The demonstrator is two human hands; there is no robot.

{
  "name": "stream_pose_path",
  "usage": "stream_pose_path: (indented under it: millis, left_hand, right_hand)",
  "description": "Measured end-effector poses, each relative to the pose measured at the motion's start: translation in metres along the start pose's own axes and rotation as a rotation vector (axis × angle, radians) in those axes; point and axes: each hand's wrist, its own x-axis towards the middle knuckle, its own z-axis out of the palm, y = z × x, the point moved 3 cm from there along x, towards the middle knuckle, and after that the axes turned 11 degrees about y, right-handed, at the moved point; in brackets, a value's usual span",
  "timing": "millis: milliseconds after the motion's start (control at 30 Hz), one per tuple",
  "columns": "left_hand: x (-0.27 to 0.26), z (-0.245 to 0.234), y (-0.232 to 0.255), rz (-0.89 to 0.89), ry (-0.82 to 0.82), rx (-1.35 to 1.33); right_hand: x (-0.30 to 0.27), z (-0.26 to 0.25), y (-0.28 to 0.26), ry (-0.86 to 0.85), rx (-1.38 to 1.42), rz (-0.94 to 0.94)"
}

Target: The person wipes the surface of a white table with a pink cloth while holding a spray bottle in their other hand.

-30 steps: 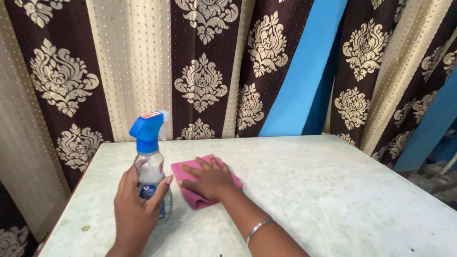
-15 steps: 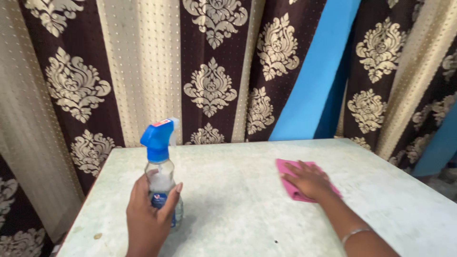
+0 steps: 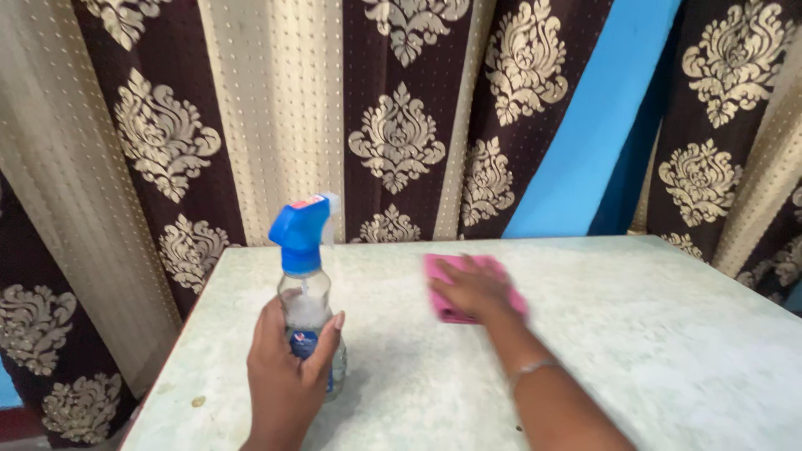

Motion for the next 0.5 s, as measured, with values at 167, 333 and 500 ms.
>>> stream_pose_path:
  millis: [167, 333, 500]
  left_hand:
    - [0.000, 0.000, -0.003, 0.074, 0.032, 0.017]
    - [-0.002, 0.001, -0.003, 0.055, 0.011, 0.025]
    - [-0.002, 0.001, -0.002, 0.025, -0.009, 0.047]
  right_hand:
    - [-0.022, 0.003, -0.112, 0.037, 0.104, -0.236]
    - [-0.037, -0.008, -0.138, 0.069, 0.212, -0.277]
    - [-0.033, -0.011, -0.129, 0.047, 0.227, -0.288]
